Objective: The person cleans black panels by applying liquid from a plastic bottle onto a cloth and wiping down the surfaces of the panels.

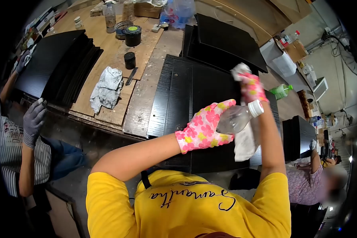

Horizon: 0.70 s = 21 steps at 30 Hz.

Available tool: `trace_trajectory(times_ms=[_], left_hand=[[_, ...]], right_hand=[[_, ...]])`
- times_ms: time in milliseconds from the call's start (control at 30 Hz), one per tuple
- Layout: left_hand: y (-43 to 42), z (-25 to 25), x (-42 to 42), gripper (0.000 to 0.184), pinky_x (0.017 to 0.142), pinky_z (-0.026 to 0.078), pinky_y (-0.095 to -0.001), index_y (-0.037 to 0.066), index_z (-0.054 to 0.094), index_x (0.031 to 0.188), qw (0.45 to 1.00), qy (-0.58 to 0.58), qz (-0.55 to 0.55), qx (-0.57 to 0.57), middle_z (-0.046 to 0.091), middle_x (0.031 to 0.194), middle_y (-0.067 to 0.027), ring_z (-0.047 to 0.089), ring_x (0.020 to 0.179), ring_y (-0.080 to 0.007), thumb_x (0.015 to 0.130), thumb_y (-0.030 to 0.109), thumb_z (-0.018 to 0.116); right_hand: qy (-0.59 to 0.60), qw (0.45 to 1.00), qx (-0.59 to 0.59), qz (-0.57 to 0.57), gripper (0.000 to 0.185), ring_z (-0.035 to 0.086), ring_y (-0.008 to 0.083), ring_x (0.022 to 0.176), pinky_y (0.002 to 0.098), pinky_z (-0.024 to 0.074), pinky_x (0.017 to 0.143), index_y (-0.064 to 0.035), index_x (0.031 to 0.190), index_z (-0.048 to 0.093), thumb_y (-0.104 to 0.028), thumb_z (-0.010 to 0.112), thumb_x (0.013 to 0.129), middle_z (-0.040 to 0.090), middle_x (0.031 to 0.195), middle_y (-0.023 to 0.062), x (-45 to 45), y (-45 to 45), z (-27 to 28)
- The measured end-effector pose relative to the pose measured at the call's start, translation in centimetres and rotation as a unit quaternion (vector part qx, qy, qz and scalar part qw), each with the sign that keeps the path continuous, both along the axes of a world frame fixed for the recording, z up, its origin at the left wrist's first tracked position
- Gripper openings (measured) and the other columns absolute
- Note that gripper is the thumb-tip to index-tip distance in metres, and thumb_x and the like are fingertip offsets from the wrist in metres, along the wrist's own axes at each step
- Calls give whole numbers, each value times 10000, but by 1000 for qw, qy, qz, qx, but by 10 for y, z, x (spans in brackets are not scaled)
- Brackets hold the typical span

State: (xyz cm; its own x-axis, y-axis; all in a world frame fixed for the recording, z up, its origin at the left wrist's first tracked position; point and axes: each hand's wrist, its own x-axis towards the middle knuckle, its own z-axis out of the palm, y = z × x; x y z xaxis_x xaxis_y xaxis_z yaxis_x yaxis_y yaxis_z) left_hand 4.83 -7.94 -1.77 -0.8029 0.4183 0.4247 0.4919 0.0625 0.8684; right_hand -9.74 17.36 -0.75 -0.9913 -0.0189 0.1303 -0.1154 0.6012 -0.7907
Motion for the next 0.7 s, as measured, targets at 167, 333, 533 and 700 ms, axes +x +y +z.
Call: trace_trajectory(times_ms=[167, 333, 533, 700], left_hand=[[-5, -5, -2, 909, 1058, 426, -383, 62, 413, 1413, 997, 21, 28, 75, 539, 1345, -130, 526, 1260, -260, 663, 254, 888], [-62, 7, -13, 956, 1012, 471, -391, 31, 395, 1401, 942, 56, 238, 231, 529, 1320, -143, 554, 1200, -263, 635, 273, 913], [-148, -88, -25, 920, 1002, 462, -378, 12, 405, 1349, 900, -27, 423, 96, 511, 1292, -150, 516, 1202, -251, 602, 144, 926], [-165, -181, -21, 907, 1023, 422, -378, -4, 402, 1338, 881, -67, 463, 62, 508, 1284, -143, 512, 1190, -256, 607, 136, 919]], right_hand=[[93, 910, 405, 1, 234, 623, 302, 961, 375, 512, 858, -50, 1078, 657, -102, 515, 899, 648, 1112, 149, -15, 26, -59], [211, 827, 292, 433, 403, 464, 370, 1196, 474, 448, 966, -79, 1187, 594, -162, 629, 795, 517, 1314, 166, 122, -134, 4], [52, 877, 195, 436, 212, 609, 205, 1134, 401, 469, 966, -218, 1049, 702, -180, 653, 847, 682, 1128, 31, 195, -40, 57], [200, 927, 310, 66, 346, 549, 374, 1129, 421, 435, 970, -89, 1154, 653, 4, 604, 824, 621, 1209, 150, 123, 56, 3]])
